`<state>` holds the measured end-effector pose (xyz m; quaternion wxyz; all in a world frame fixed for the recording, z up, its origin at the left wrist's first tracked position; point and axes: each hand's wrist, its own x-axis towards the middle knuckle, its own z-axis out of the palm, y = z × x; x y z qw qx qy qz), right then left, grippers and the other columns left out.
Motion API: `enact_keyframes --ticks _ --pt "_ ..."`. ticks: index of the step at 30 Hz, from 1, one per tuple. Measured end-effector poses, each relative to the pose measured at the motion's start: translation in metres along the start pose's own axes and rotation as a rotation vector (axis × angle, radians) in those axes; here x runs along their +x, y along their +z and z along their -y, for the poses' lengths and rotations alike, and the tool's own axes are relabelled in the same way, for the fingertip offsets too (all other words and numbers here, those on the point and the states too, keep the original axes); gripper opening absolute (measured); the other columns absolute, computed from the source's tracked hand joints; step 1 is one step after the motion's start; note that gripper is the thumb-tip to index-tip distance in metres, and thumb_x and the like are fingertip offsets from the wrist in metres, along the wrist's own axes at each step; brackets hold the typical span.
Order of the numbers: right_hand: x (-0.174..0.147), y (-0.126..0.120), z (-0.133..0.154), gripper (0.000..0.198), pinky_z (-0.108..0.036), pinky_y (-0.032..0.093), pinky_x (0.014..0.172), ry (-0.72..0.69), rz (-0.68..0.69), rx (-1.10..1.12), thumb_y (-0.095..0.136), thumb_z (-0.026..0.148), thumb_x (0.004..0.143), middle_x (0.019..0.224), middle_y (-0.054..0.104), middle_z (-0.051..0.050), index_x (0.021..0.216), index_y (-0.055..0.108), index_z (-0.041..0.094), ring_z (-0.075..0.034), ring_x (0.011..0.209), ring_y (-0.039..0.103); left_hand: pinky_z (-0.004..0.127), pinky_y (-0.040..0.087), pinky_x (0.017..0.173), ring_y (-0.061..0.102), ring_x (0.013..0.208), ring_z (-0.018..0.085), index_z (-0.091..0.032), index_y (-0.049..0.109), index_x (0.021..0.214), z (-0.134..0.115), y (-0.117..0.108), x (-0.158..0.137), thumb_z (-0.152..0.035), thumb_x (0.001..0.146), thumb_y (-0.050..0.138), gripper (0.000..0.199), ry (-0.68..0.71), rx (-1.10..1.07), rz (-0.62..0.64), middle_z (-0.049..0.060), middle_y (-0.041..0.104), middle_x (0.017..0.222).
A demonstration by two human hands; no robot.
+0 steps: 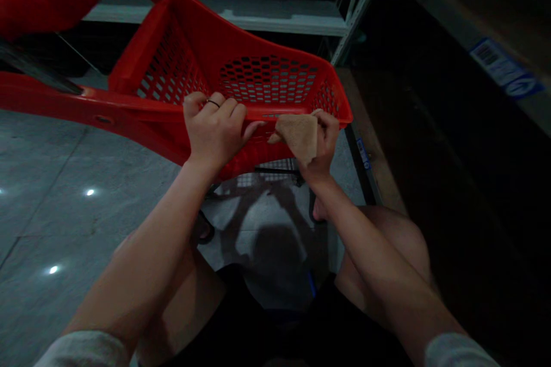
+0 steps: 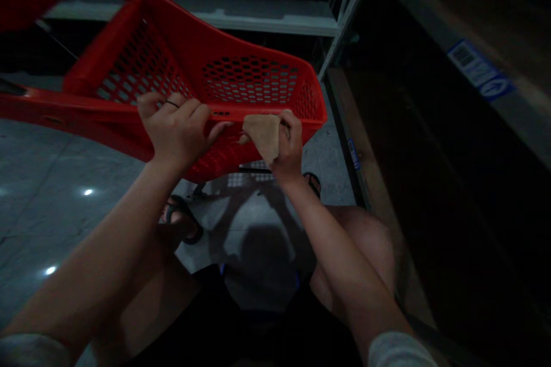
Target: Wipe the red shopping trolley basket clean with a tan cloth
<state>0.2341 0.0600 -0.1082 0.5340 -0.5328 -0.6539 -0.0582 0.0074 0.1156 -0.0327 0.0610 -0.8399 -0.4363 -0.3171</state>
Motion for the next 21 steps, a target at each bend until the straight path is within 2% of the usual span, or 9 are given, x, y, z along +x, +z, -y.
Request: enact_keyframes --ticks 3,5,7,9,12,16,18,21 --pt "0.035 -0.020 0.001 0.031 -0.050 0.049 0.104 -0.036 -0.241 -0.073 0.067 0.039 0.093 0.123 0.058 -0.013 0.118 0.059 0.021 -0.028 0.118 0.059 0.056 0.033 0.105 0.063 0.114 0.037 -0.024 0.067 0.086 -0.002 0.001 0.000 -0.068 0.100 0.037 0.055 0.017 0.004 -0.011 0.010 0.074 0.092" --pt "0.051 -0.028 -0.001 0.031 -0.049 0.049 0.101 0.055 -0.314 -0.137 0.069 0.036 0.091 0.118 0.062 -0.014 0.115 0.061 0.019 -0.028 0.114 0.060 0.055 0.034 0.104 0.065 0.109 0.036 -0.023 0.067 0.087 -0.003 0.002 -0.001 -0.069 0.100 0.039 0.055 0.043 0.029 -0.022 0.010 0.074 0.091" --pt "0.058 -0.026 0.002 0.029 -0.046 0.052 0.093 0.146 -0.262 -0.130 0.068 0.033 0.090 0.109 0.067 -0.011 0.114 0.062 0.020 -0.027 0.103 0.064 0.055 0.034 0.104 0.065 0.104 0.034 -0.023 0.068 0.087 -0.005 0.001 -0.002 -0.068 0.101 0.040 0.055 0.064 0.059 -0.022 0.010 0.074 0.091" --pt "0.057 -0.016 0.017 0.027 -0.044 0.054 0.086 0.164 -0.142 -0.082 0.067 0.034 0.090 0.104 0.070 -0.007 0.113 0.062 0.023 -0.025 0.096 0.066 0.055 0.036 0.103 0.065 0.100 0.032 -0.023 0.068 0.087 -0.007 0.000 -0.004 -0.067 0.101 0.041 0.053 0.075 0.088 -0.011 0.009 0.074 0.091" --pt "0.048 0.007 0.056 0.023 -0.044 0.054 0.092 0.057 -0.038 -0.020 0.059 0.034 0.096 0.111 0.070 -0.008 0.117 0.062 0.024 -0.026 0.105 0.066 0.054 0.038 0.099 0.064 0.096 0.030 -0.024 0.067 0.086 -0.011 -0.001 -0.007 -0.060 0.102 0.045 0.044 0.090 0.119 -0.014 0.008 0.073 0.090" --pt "0.043 0.023 0.098 0.022 -0.043 0.050 0.102 -0.076 -0.037 0.009 0.050 0.028 0.103 0.115 0.070 -0.007 0.122 0.061 0.025 -0.024 0.110 0.063 0.049 0.042 0.095 0.066 0.091 0.025 -0.025 0.066 0.083 -0.017 -0.001 -0.009 -0.032 0.103 0.043 0.031 0.119 0.149 -0.048 0.006 0.073 0.082" --pt "0.043 0.020 0.098 0.026 -0.045 0.049 0.103 -0.076 -0.001 -0.054 0.047 0.027 0.103 0.115 0.069 -0.007 0.125 0.062 0.027 -0.025 0.110 0.062 0.047 0.044 0.095 0.067 0.092 0.025 -0.025 0.067 0.087 -0.019 -0.003 -0.009 -0.031 0.103 0.043 0.029 0.160 0.152 -0.030 0.005 0.074 0.084" --pt "0.038 0.002 0.069 0.032 -0.049 0.049 0.101 -0.034 0.096 -0.203 0.046 0.025 0.100 0.113 0.067 -0.009 0.124 0.067 0.028 -0.028 0.109 0.059 0.048 0.046 0.097 0.068 0.098 0.027 -0.024 0.069 0.099 -0.020 -0.020 -0.011 -0.045 0.103 0.049 0.029 0.238 0.130 0.030 0.007 0.077 0.097"
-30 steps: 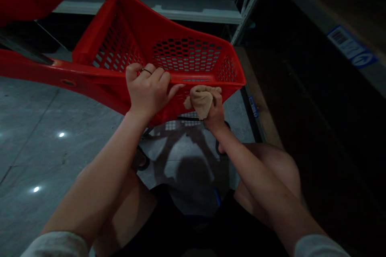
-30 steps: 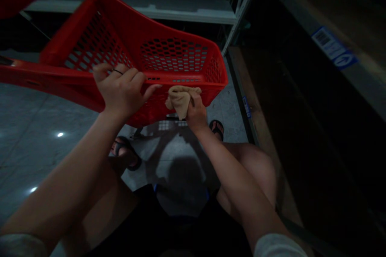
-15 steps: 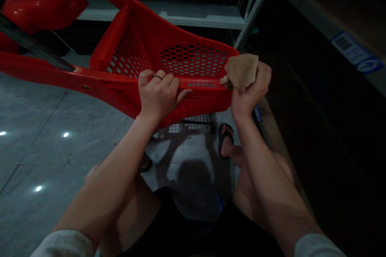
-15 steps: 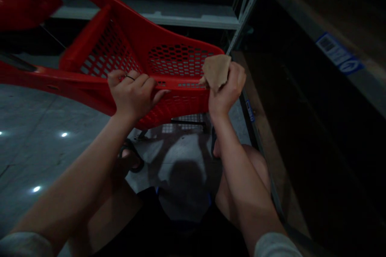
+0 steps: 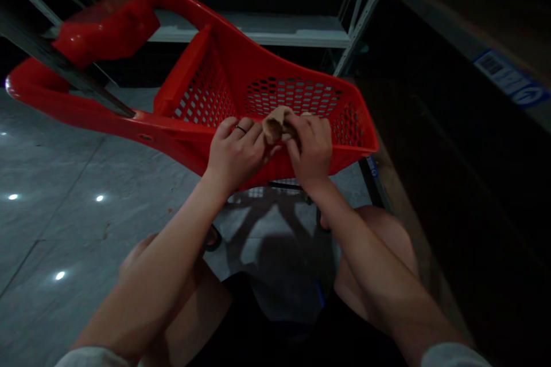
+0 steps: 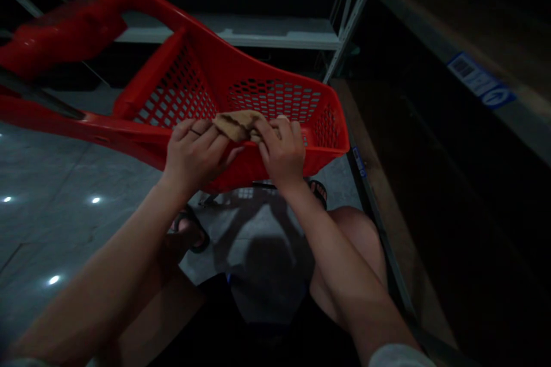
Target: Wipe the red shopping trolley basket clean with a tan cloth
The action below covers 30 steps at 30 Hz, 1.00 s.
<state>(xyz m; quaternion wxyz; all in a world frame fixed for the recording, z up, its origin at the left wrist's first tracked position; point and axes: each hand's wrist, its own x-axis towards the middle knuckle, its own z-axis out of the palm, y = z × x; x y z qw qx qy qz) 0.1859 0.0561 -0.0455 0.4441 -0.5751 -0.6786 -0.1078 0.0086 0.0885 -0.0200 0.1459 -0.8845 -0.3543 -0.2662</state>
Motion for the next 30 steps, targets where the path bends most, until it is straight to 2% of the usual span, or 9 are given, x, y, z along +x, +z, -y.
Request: enact_keyframes --ticks 6,9,12,15,20,23,25,27,30 --pt "-0.019 -0.038 -0.092 0.026 -0.051 0.046 0.096 0.176 -0.053 -0.268 0.045 0.018 0.090 0.093 0.064 -0.012 0.088 0.071 0.021 -0.030 0.102 0.055 0.061 0.027 0.118 0.059 0.128 0.035 -0.031 0.070 0.114 0.039 -0.060 -0.028 -0.045 0.099 0.053 0.026 -0.256 -0.061 -0.115 0.004 0.075 0.114" --pt "-0.025 -0.046 -0.109 0.024 -0.050 0.046 0.093 0.249 -0.111 -0.284 0.043 0.015 0.084 0.088 0.063 -0.012 0.080 0.066 0.020 -0.030 0.099 0.055 0.064 0.022 0.120 0.060 0.124 0.036 -0.030 0.070 0.106 0.062 -0.069 -0.040 -0.050 0.098 0.054 0.026 -0.304 -0.001 -0.148 0.004 0.075 0.106" --pt "-0.029 -0.040 -0.091 0.022 -0.046 0.047 0.090 0.282 -0.115 -0.225 0.042 0.015 0.082 0.089 0.063 -0.011 0.079 0.063 0.021 -0.029 0.093 0.058 0.061 0.026 0.120 0.063 0.116 0.034 -0.028 0.068 0.095 0.074 -0.059 -0.046 -0.057 0.099 0.052 0.032 -0.307 0.036 -0.199 0.005 0.074 0.096" --pt "-0.024 -0.022 -0.042 0.024 -0.044 0.046 0.090 0.260 -0.096 -0.122 0.042 0.017 0.086 0.091 0.066 -0.010 0.085 0.065 0.022 -0.027 0.092 0.059 0.059 0.028 0.119 0.062 0.116 0.035 -0.026 0.066 0.092 0.073 -0.049 -0.047 -0.059 0.100 0.048 0.039 -0.352 0.054 -0.230 0.009 0.072 0.097" --pt "0.004 0.019 0.061 0.040 -0.041 0.046 0.098 0.164 0.013 0.107 0.037 0.014 0.094 0.111 0.070 -0.011 0.123 0.064 0.018 -0.026 0.104 0.058 0.054 0.033 0.116 0.064 0.113 0.033 -0.024 0.067 0.095 0.044 -0.053 -0.041 -0.053 0.103 0.047 0.036 -0.370 0.125 -0.223 0.010 0.071 0.099" --pt "0.017 0.029 0.097 0.050 -0.040 0.045 0.103 0.120 0.060 0.170 0.035 0.011 0.094 0.122 0.068 -0.012 0.139 0.056 0.017 -0.025 0.111 0.057 0.051 0.037 0.114 0.065 0.109 0.031 -0.022 0.069 0.099 0.032 -0.063 -0.041 -0.043 0.106 0.043 0.034 -0.303 0.216 -0.124 0.010 0.072 0.099" --pt "0.017 0.024 0.098 0.046 -0.039 0.045 0.102 0.076 0.089 0.150 0.038 0.013 0.096 0.119 0.068 -0.011 0.136 0.060 0.018 -0.025 0.110 0.057 0.047 0.041 0.110 0.066 0.112 0.029 -0.025 0.070 0.110 0.035 -0.075 -0.048 -0.040 0.106 0.043 0.032 -0.154 0.212 -0.050 0.010 0.073 0.107" --pt "0.012 0.013 0.082 0.035 -0.039 0.045 0.099 0.045 0.113 0.097 0.042 0.017 0.097 0.111 0.068 -0.011 0.121 0.069 0.019 -0.026 0.106 0.058 0.045 0.043 0.108 0.064 0.119 0.028 -0.031 0.069 0.123 0.045 -0.090 -0.060 -0.041 0.104 0.048 0.030 -0.039 0.176 -0.092 0.009 0.073 0.119" --pt "0.001 -0.008 0.042 0.027 -0.039 0.046 0.093 0.050 0.144 0.010 0.045 0.025 0.099 0.101 0.066 -0.012 0.095 0.071 0.020 -0.026 0.099 0.057 0.051 0.040 0.111 0.055 0.134 0.032 -0.031 0.065 0.131 0.059 -0.120 -0.074 -0.052 0.099 0.055 0.039 -0.218 0.163 -0.398 0.013 0.068 0.132"
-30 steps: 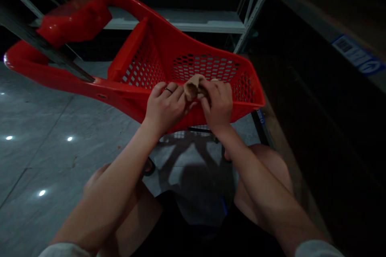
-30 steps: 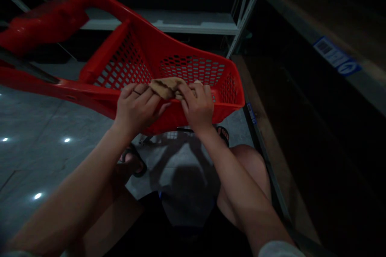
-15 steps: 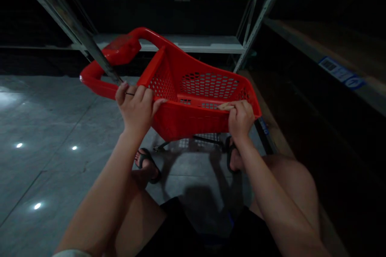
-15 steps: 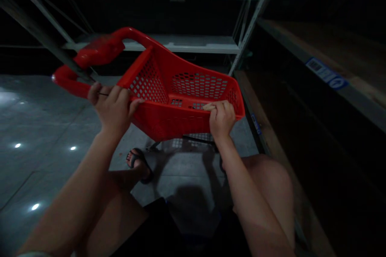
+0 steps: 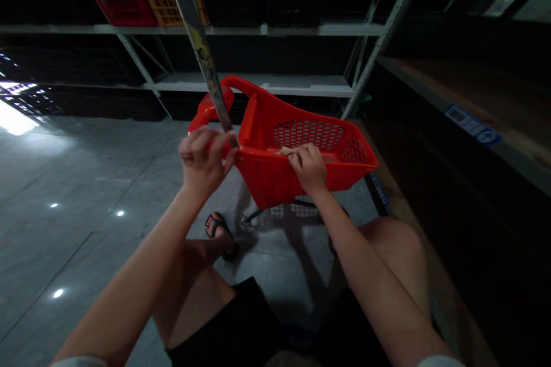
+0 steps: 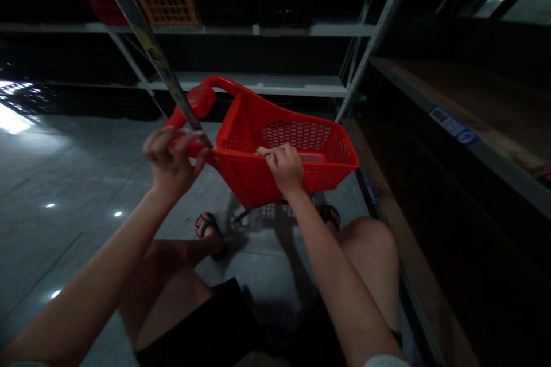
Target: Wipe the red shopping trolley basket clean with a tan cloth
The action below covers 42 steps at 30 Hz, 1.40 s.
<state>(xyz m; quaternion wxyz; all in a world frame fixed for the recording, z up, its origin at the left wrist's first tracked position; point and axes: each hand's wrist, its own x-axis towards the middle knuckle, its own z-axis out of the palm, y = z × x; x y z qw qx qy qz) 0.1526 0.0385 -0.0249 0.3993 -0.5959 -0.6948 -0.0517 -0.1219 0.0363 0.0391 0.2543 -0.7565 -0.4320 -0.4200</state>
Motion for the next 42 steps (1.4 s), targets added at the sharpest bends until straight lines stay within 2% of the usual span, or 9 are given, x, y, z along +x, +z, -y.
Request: enact_keyframes --ticks 3,7,10,15,23,30,35,38,42 --pt "-0.009 -0.014 -0.030 0.029 -0.038 0.045 0.091 0.014 0.046 -0.056 0.044 0.030 0.101 0.099 0.065 -0.012 0.091 0.068 0.019 -0.026 0.097 0.057 0.055 0.039 0.109 0.052 0.137 0.034 -0.024 0.063 0.131 -0.003 -0.018 0.017 -0.064 0.100 0.044 0.054 -0.306 -0.076 -0.114 0.014 0.067 0.132" --pt "-0.018 -0.028 -0.041 0.031 -0.036 0.043 0.087 0.040 0.087 -0.102 0.041 0.030 0.103 0.096 0.067 -0.011 0.088 0.066 0.020 -0.025 0.092 0.058 0.046 0.048 0.093 0.070 0.104 0.030 -0.023 0.073 0.110 -0.039 -0.014 0.045 -0.068 0.101 0.033 0.061 -0.475 -0.122 0.228 0.011 0.077 0.097" --pt "-0.025 -0.038 -0.033 0.034 -0.036 0.041 0.085 0.044 0.119 -0.123 0.039 0.031 0.104 0.093 0.068 -0.010 0.088 0.067 0.020 -0.025 0.089 0.057 0.045 0.049 0.086 0.072 0.094 0.033 -0.022 0.078 0.088 -0.065 -0.006 0.050 -0.071 0.099 0.035 0.066 -0.609 0.061 0.284 0.013 0.075 0.080" --pt "-0.024 -0.040 0.012 0.037 -0.038 0.041 0.093 0.023 0.153 -0.100 0.039 0.033 0.106 0.102 0.071 -0.012 0.098 0.072 0.018 -0.027 0.099 0.058 0.045 0.048 0.079 0.072 0.091 0.037 -0.017 0.081 0.097 -0.074 -0.009 0.042 -0.069 0.100 0.030 0.073 -0.566 0.192 0.322 0.019 0.076 0.086" --pt "-0.012 -0.021 0.067 0.039 -0.036 0.040 0.098 -0.086 0.141 0.119 0.035 0.034 0.109 0.110 0.072 -0.008 0.110 0.071 0.020 -0.025 0.104 0.058 0.043 0.048 0.076 0.072 0.089 0.036 -0.019 0.081 0.082 -0.035 -0.024 0.058 -0.080 0.093 0.031 0.080 -0.285 0.194 0.700 0.020 0.074 0.080" --pt "-0.035 -0.044 -0.008 0.040 -0.037 0.040 0.088 -0.032 0.074 -0.094 0.036 0.034 0.107 0.092 0.068 -0.010 0.085 0.068 0.021 -0.025 0.094 0.056 0.049 0.047 0.081 0.071 0.094 0.040 -0.016 0.083 0.090 -0.045 -0.013 0.039 -0.070 0.095 0.034 0.073 -0.411 0.141 0.434 0.019 0.072 0.079" --pt "-0.042 -0.048 -0.050 0.038 -0.037 0.041 0.086 0.115 0.007 -0.169 0.034 0.031 0.104 0.091 0.068 -0.012 0.086 0.066 0.019 -0.025 0.090 0.057 0.049 0.046 0.082 0.071 0.093 0.040 -0.014 0.082 0.089 -0.047 -0.009 0.033 -0.069 0.095 0.034 0.074 -0.416 0.108 0.387 0.021 0.073 0.079" --pt "-0.036 -0.034 -0.030 0.042 -0.037 0.042 0.085 0.171 -0.021 -0.110 0.029 0.028 0.105 0.091 0.068 -0.012 0.090 0.066 0.018 -0.025 0.089 0.059 0.047 0.047 0.084 0.071 0.095 0.037 -0.015 0.082 0.089 -0.045 -0.004 0.031 -0.068 0.096 0.035 0.071 -0.430 0.088 0.336 0.019 0.073 0.076" --pt "-0.018 -0.011 0.045 0.041 -0.037 0.044 0.090 0.002 0.021 0.087 0.029 0.032 0.108 0.099 0.070 -0.010 0.100 0.068 0.021 -0.024 0.098 0.061 0.046 0.047 0.088 0.071 0.097 0.035 -0.016 0.081 0.089 -0.044 0.001 0.030 -0.066 0.096 0.037 0.068 -0.436 0.069 0.313 0.017 0.073 0.078"
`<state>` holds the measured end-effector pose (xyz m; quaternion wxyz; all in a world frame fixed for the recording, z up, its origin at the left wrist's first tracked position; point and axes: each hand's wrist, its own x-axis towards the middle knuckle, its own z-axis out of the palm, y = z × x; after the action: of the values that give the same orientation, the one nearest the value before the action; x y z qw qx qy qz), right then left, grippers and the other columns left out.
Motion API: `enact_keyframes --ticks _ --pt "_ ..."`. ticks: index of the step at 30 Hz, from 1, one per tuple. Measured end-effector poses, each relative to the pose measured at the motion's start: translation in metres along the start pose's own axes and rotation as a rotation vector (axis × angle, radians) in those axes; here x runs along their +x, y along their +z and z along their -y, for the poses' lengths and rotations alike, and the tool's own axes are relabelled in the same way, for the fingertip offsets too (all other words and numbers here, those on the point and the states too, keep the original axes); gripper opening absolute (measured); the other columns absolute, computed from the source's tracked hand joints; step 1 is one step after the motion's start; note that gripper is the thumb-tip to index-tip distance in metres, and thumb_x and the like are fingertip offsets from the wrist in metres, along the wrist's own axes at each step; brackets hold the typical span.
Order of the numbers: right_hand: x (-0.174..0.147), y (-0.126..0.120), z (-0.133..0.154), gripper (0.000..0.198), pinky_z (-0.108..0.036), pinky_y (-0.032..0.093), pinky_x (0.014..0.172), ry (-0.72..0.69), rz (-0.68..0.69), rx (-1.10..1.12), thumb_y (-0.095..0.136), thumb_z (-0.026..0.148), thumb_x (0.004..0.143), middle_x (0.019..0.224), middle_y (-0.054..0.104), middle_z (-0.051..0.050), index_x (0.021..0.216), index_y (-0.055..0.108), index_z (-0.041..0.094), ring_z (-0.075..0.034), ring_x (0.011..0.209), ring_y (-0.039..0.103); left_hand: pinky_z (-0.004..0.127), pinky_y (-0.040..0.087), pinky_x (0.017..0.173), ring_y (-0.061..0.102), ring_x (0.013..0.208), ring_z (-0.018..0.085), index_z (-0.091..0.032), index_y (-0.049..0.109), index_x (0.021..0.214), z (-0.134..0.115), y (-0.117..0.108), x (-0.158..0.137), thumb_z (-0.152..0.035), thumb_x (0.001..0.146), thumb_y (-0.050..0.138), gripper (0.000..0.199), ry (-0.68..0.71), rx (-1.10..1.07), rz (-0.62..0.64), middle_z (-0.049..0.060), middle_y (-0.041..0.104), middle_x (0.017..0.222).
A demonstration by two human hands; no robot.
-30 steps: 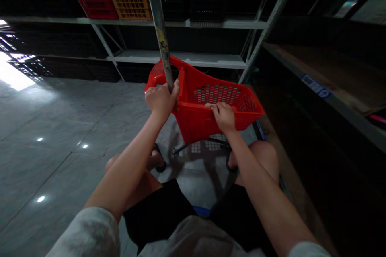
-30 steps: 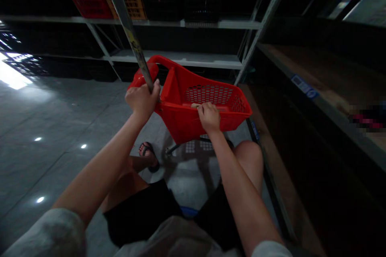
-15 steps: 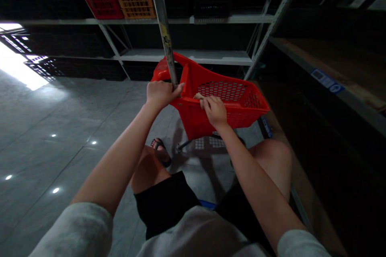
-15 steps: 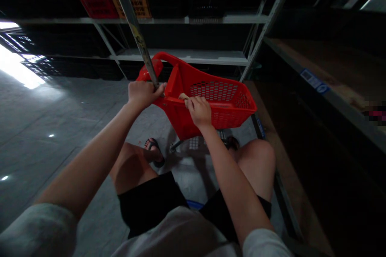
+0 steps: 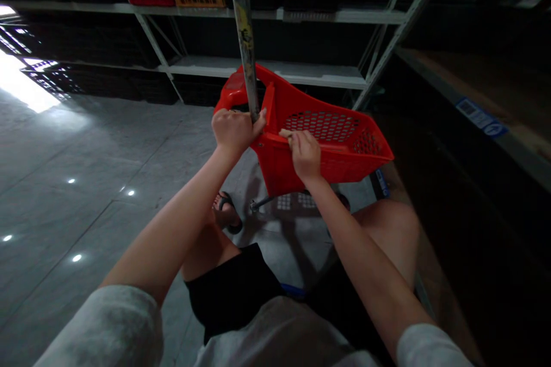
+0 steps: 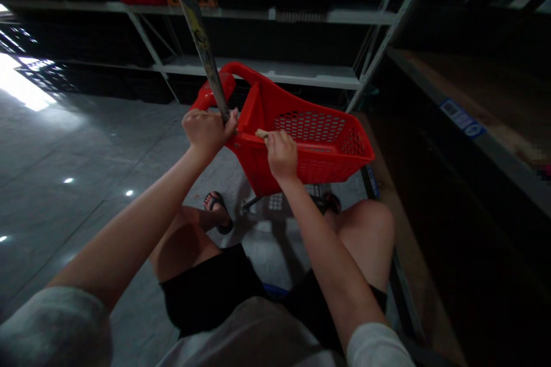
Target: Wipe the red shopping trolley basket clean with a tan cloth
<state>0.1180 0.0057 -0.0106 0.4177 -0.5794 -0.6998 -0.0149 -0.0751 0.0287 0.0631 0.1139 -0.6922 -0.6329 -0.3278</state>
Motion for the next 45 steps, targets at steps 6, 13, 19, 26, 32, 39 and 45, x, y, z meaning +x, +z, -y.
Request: enact_keyframes --ticks 6,13,19,26,32,39,45 --pt "0.011 0.018 0.074 0.037 -0.040 0.043 0.095 -0.066 -0.058 0.049 0.034 0.031 0.109 0.110 0.069 -0.010 0.116 0.069 0.023 -0.026 0.105 0.059 0.049 0.047 0.089 0.071 0.095 0.036 -0.015 0.081 0.088 0.001 -0.002 -0.002 -0.065 0.098 0.036 0.068 0.008 0.009 -0.001 0.019 0.073 0.079" --pt "-0.032 -0.001 -0.021 0.037 -0.043 0.041 0.095 -0.027 -0.097 -0.177 0.037 0.034 0.108 0.119 0.068 -0.014 0.120 0.069 0.022 -0.027 0.106 0.058 0.047 0.045 0.091 0.070 0.095 0.034 -0.017 0.080 0.085 0.000 -0.009 -0.006 -0.066 0.097 0.039 0.065 0.031 -0.035 0.045 0.016 0.072 0.076" --pt "-0.044 -0.028 -0.110 0.034 -0.045 0.042 0.096 0.014 -0.078 -0.238 0.039 0.031 0.103 0.114 0.068 -0.016 0.112 0.069 0.018 -0.029 0.106 0.056 0.046 0.046 0.085 0.071 0.087 0.032 -0.017 0.080 0.080 0.001 -0.007 -0.006 -0.063 0.099 0.037 0.066 0.069 0.011 0.026 0.016 0.073 0.073" --pt "-0.026 0.008 -0.025 0.032 -0.044 0.044 0.098 0.010 -0.239 0.077 0.035 0.029 0.104 0.108 0.066 -0.012 0.107 0.065 0.020 -0.025 0.103 0.056 0.044 0.047 0.083 0.071 0.084 0.032 -0.014 0.080 0.078 0.002 0.001 -0.004 -0.065 0.098 0.036 0.070 0.066 0.008 -0.070 0.017 0.072 0.069" --pt "-0.006 0.024 0.058 0.024 -0.043 0.047 0.104 -0.208 -0.315 0.339 0.046 0.024 0.100 0.120 0.061 -0.010 0.120 0.058 0.024 -0.024 0.116 0.057 0.044 0.046 0.083 0.072 0.086 0.032 -0.014 0.079 0.079 0.001 -0.003 -0.007 -0.064 0.099 0.037 0.068 0.063 -0.006 -0.040 0.018 0.073 0.074" --pt "-0.080 0.061 -0.012 0.018 -0.048 0.051 0.099 -0.132 -0.274 0.081 0.056 0.027 0.097 0.115 0.061 -0.013 0.112 0.064 0.022 -0.027 0.111 0.058 0.042 0.047 0.084 0.071 0.086 0.030 -0.018 0.078 0.075 0.001 -0.002 -0.009 -0.062 0.099 0.039 0.063 0.098 -0.054 -0.068 0.014 0.071 0.068" --pt "-0.134 0.087 -0.042 0.019 -0.048 0.055 0.095 0.052 0.023 0.089 0.053 0.013 0.086 0.112 0.062 -0.017 0.097 0.067 0.016 -0.028 0.106 0.057 0.045 0.048 0.094 0.070 0.103 0.032 -0.019 0.076 0.082 0.006 0.005 -0.004 -0.060 0.100 0.038 0.059 0.087 -0.056 -0.055 0.014 0.072 0.079"
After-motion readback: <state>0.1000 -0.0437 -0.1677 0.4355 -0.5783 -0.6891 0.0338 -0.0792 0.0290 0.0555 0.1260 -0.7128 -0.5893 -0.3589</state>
